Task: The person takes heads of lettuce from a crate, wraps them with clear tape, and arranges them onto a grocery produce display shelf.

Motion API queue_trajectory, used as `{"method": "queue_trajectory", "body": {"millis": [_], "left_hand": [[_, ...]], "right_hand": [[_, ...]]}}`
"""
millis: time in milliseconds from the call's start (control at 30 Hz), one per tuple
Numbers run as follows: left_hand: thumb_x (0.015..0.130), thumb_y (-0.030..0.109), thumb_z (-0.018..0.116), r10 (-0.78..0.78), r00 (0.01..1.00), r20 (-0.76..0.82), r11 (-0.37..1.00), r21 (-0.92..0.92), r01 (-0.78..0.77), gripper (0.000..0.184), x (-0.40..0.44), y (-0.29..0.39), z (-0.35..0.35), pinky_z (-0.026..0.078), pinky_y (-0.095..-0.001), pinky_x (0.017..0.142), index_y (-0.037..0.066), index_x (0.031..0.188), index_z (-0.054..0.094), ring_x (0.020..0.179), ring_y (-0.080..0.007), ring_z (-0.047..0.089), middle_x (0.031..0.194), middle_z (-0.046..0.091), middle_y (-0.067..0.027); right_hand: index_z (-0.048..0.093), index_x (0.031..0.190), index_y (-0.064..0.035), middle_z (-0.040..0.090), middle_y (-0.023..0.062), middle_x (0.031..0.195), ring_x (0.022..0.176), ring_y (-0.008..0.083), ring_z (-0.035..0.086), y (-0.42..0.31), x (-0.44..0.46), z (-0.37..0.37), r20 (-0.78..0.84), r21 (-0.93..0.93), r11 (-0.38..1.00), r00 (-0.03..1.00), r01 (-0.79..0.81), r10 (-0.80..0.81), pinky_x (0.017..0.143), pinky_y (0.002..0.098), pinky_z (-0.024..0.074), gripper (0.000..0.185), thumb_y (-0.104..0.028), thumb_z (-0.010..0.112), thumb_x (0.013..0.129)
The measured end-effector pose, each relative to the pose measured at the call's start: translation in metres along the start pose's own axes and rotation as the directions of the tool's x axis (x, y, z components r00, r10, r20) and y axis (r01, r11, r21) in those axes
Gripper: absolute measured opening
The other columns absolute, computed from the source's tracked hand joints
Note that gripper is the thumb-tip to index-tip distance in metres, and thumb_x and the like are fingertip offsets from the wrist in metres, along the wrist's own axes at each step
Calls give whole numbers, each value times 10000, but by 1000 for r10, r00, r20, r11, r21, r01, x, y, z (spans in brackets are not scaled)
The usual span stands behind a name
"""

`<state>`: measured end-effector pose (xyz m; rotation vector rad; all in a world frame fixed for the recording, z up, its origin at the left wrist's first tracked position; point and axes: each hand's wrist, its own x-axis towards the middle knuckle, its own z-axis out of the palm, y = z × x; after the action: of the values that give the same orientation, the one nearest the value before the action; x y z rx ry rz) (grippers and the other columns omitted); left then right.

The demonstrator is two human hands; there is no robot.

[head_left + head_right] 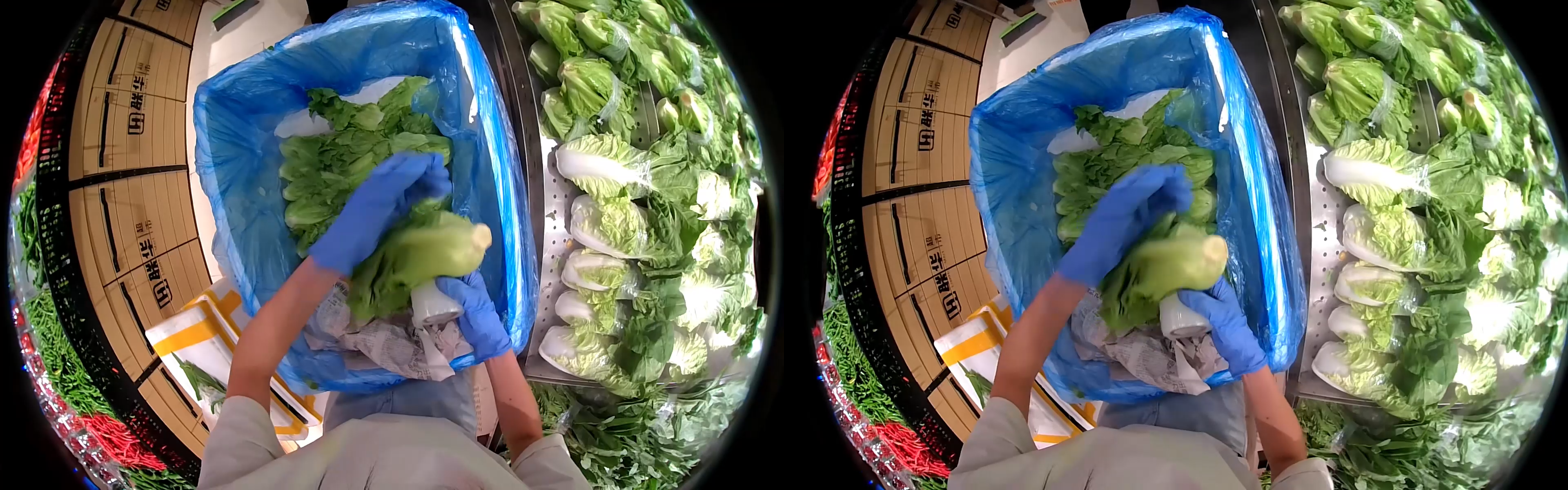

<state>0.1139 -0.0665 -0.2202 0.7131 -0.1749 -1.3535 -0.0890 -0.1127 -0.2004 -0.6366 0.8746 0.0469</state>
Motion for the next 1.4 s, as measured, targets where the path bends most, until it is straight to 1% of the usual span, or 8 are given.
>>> {"method": "queue_trajectory", "body": {"millis": [100, 233, 733, 967, 1067, 1133, 1167, 1400], "left_hand": [[851, 337, 519, 361, 933, 12, 103, 993, -52, 444, 60, -16, -35, 400, -363, 871, 52, 1187, 470, 912, -235, 554, 1031, 559, -139], [677, 324, 652, 259, 929, 265, -644, 764, -38, 534, 116, -65, -95, 375, -409, 855, 43, 1107, 508, 899, -308, 536, 933, 551, -140], [600, 108, 788, 643, 648, -407, 600, 794, -96, 844, -53, 15, -42, 409, -313, 918, 40, 1284, 297, 1060, -214, 484, 1181, 444, -109], [584, 129, 799, 763, 617, 192, 110, 902, -417, 912, -81, -16, -3, 405, -345, 908, 32, 1303, 246, 1075, -224, 451, 1180, 439, -122], [612, 115, 775, 651, 756, -71, 446, 841, -305, 872, -89, -10, 16, 404, -352, 897, 8, 1303, 256, 1045, -237, 471, 1178, 449, -141], [646, 97, 745, 588, 790, 171, 37, 971, -238, 787, -98, -4, 15, 402, -352, 890, -15, 1287, 302, 1012, -264, 492, 1178, 458, -159], [668, 55, 711, 632, 775, 1, 372, 877, -304, 657, -100, -13, 16, 405, -352, 879, -9, 1235, 386, 1013, -289, 491, 1182, 465, -172], [647, 35, 719, 694, 709, 126, 108, 956, -275, 634, -116, -10, 14, 399, -364, 867, 24, 1206, 418, 1031, -290, 466, 1212, 454, -162]], "right_hand": [[499, 1156, -22, 585, 49, 1037, 885, 111, 563, -2, 24, 6, -79, -67, 985, 984, 157, -162, 783, 247, 447, 389, -79, 621, 791], [513, 1103, -17, 580, 45, 946, 823, 101, 551, 10, 72, -1, -213, -97, 984, 963, 148, -166, 706, 221, 429, 376, -148, 658, 781], [523, 1086, -69, 615, 24, 839, 738, 61, 560, 3, 45, 3, -261, -204, 912, 878, 355, -400, 671, 197, 448, 365, -62, 669, 752], [513, 1124, -88, 590, -18, 713, 642, 4, 497, 1, 46, 40, -239, -427, 757, 745, 495, -622, 555, 154, 398, 408, -81, 679, 751], [514, 1115, -79, 585, -18, 704, 635, -2, 495, -12, 35, 47, -254, -369, 800, 777, 474, -577, 551, 148, 393, 390, -71, 671, 757], [513, 1110, -72, 583, -18, 700, 629, -4, 493, -20, 28, 49, -264, -334, 829, 800, 448, -538, 554, 144, 392, 381, -68, 666, 761], [513, 1108, -63, 583, -18, 718, 641, -7, 492, -21, 26, 50, -264, -318, 835, 804, 449, -533, 563, 141, 391, 380, -67, 666, 760], [496, 1132, -22, 597, 11, 845, 737, 26, 512, -20, 11, 52, -177, -356, 791, 795, 498, -580, 677, 175, 430, 410, -51, 657, 756]]}}
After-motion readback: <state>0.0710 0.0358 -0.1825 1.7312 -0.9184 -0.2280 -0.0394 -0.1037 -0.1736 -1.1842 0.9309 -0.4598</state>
